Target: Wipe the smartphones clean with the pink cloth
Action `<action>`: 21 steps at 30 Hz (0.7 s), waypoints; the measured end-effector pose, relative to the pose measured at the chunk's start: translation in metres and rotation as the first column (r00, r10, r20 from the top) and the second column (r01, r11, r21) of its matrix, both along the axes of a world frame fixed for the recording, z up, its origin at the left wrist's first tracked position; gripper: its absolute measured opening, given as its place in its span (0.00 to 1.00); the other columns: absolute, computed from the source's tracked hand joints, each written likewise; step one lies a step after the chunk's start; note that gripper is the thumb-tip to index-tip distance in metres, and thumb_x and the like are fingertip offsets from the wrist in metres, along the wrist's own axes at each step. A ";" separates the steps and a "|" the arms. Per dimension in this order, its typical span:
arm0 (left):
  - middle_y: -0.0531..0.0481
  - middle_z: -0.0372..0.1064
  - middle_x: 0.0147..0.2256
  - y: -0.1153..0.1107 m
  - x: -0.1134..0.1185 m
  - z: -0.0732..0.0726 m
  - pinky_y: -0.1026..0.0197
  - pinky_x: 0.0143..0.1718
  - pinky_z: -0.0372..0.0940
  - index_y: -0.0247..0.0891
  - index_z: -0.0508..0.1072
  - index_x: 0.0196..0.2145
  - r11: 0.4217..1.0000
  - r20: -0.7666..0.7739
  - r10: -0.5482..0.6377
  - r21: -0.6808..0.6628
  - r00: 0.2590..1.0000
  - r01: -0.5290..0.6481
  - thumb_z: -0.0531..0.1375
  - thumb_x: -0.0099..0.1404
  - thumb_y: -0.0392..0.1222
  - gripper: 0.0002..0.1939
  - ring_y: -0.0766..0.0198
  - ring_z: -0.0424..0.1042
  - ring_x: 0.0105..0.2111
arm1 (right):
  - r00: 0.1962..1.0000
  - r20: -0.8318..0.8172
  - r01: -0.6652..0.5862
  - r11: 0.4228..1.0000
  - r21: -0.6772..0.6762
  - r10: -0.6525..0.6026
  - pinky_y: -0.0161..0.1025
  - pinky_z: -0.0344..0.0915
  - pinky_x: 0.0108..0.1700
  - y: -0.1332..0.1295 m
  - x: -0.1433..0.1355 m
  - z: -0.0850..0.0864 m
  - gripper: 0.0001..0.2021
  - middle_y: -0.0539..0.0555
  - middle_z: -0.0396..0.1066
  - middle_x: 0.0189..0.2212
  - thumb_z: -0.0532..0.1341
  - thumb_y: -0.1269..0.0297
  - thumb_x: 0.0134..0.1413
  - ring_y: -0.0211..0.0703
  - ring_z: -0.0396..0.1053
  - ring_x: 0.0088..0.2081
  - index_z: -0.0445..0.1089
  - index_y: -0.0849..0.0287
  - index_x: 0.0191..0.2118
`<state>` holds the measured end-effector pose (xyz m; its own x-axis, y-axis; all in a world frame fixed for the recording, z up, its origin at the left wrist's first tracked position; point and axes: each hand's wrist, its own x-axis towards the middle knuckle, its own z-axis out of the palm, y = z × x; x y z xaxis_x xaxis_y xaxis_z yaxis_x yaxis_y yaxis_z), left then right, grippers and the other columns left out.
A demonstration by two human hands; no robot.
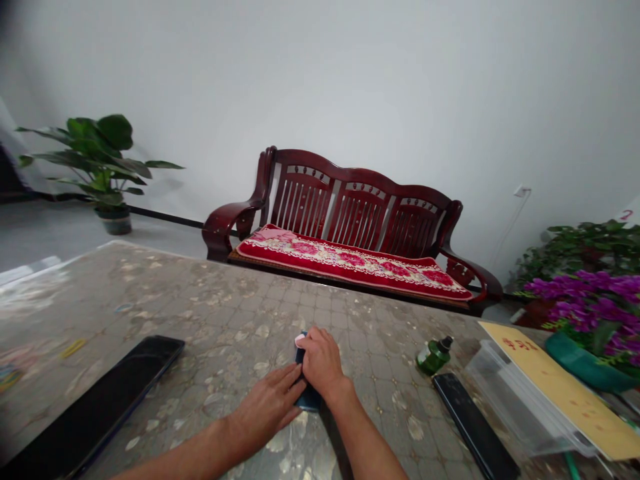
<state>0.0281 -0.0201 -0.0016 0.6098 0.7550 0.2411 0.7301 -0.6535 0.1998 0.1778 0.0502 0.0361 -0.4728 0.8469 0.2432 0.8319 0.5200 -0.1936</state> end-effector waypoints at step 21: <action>0.38 0.68 0.57 -0.001 0.000 -0.002 0.50 0.59 0.63 0.37 0.68 0.56 1.000 -0.016 0.010 0.024 1.000 -0.009 0.65 0.66 0.43 0.23 0.49 0.68 0.57 | 0.998 0.058 0.010 1.000 -0.011 -0.010 0.34 0.57 0.40 -0.004 0.006 0.000 0.15 0.51 0.68 0.32 0.55 0.78 0.54 0.41 0.66 0.38 0.76 0.54 0.33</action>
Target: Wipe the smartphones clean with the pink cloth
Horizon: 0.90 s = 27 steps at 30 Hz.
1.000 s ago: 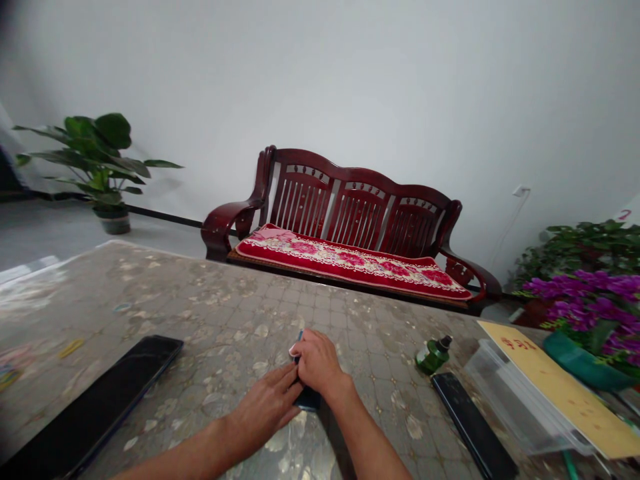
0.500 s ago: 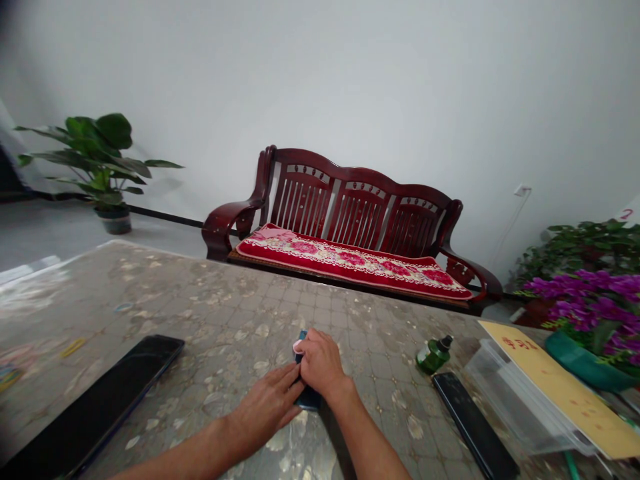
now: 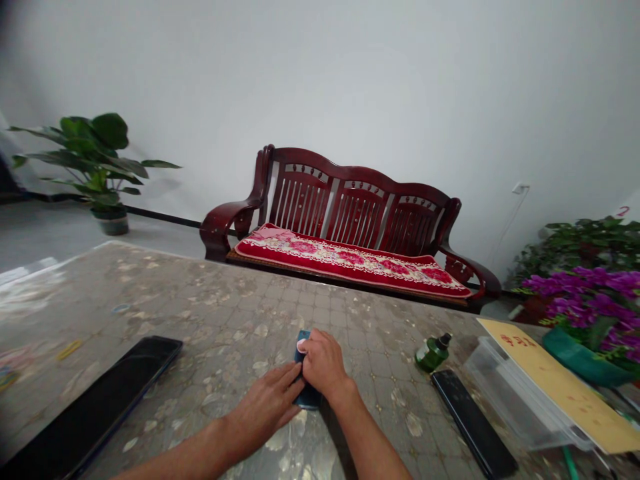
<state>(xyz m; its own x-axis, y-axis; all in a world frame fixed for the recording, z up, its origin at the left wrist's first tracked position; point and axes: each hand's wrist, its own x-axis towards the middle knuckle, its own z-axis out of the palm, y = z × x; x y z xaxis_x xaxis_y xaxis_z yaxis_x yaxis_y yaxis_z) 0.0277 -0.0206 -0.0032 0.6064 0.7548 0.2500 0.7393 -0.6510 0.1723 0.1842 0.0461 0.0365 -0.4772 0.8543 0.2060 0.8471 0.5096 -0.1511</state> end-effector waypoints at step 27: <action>0.38 0.67 0.58 0.001 -0.002 -0.002 0.49 0.59 0.63 0.36 0.69 0.56 0.999 -0.008 -0.003 -0.042 1.000 0.002 0.64 0.67 0.44 0.22 0.49 0.67 0.58 | 0.999 -0.015 0.048 0.998 0.033 -0.048 0.34 0.58 0.43 -0.006 0.002 -0.004 0.15 0.53 0.70 0.35 0.54 0.78 0.56 0.42 0.65 0.41 0.76 0.55 0.36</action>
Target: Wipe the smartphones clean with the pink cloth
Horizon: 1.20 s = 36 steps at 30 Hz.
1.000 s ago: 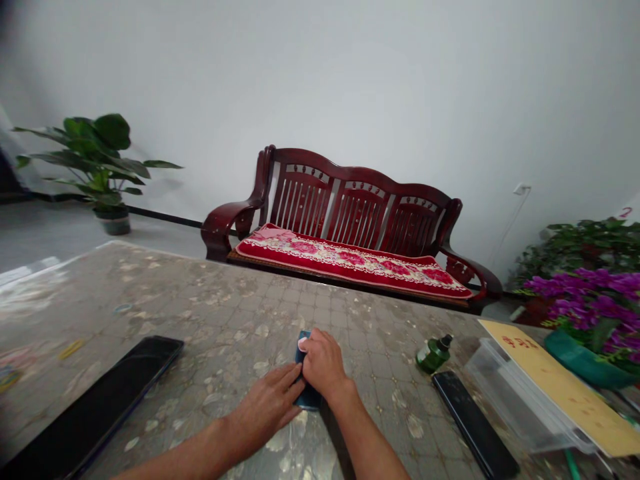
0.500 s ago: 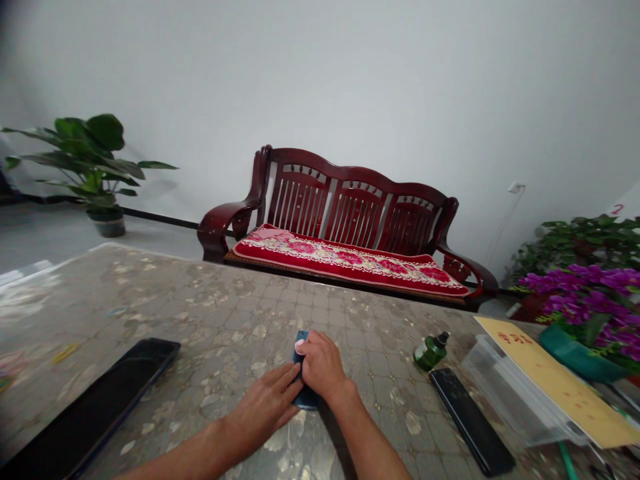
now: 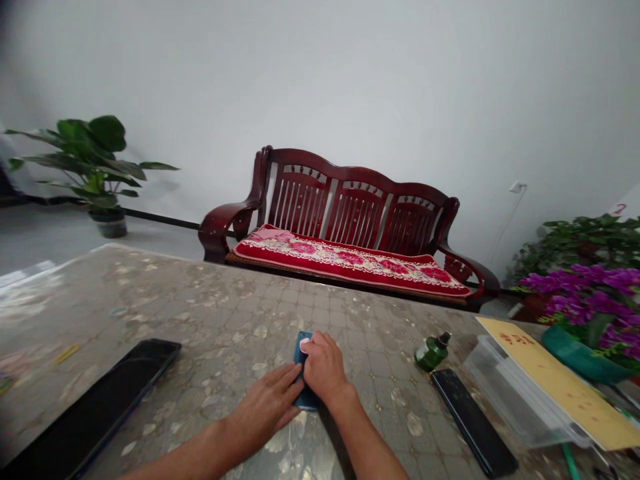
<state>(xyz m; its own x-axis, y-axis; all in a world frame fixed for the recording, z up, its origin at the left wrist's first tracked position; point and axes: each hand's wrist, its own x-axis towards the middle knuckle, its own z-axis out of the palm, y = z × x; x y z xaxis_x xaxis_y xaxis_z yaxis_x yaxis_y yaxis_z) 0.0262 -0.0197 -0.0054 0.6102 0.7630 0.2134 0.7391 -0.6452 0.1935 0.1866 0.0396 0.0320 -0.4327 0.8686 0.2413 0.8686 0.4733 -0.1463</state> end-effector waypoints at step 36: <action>0.38 0.67 0.59 0.002 0.000 -0.014 0.48 0.59 0.63 0.38 0.68 0.57 0.999 0.058 0.008 0.047 0.998 -0.011 0.64 0.67 0.45 0.23 0.49 0.66 0.59 | 0.988 0.042 0.151 0.988 -0.022 -0.150 0.34 0.59 0.44 -0.003 0.010 0.003 0.17 0.54 0.71 0.37 0.54 0.79 0.56 0.43 0.68 0.42 0.77 0.54 0.39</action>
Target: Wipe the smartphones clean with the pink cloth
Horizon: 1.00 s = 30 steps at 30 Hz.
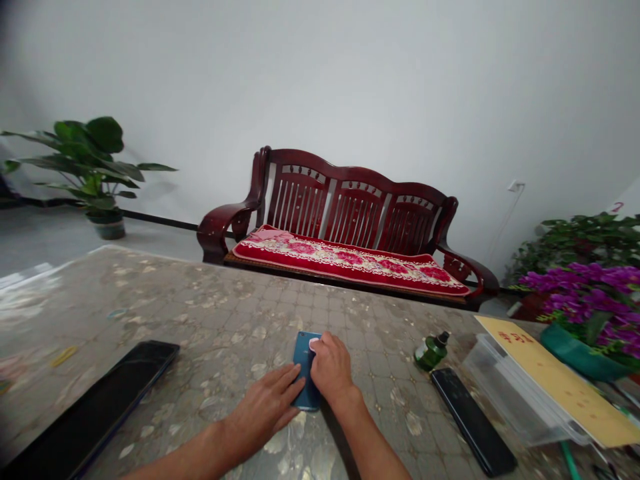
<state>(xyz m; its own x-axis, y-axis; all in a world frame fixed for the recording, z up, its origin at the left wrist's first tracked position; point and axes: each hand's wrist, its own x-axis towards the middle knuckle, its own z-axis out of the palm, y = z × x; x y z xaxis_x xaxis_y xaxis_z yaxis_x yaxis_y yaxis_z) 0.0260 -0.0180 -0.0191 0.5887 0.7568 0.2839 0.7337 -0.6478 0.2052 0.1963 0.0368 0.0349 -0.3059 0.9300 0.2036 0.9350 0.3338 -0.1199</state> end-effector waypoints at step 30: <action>0.39 0.67 0.59 -0.001 -0.001 0.008 0.49 0.59 0.63 0.38 0.68 0.57 1.000 -0.047 -0.002 -0.021 0.999 0.001 0.64 0.67 0.45 0.23 0.49 0.67 0.58 | 0.998 -0.017 -0.057 0.998 -0.016 0.057 0.35 0.59 0.43 0.002 -0.013 0.002 0.15 0.54 0.70 0.36 0.54 0.79 0.54 0.43 0.67 0.41 0.76 0.55 0.35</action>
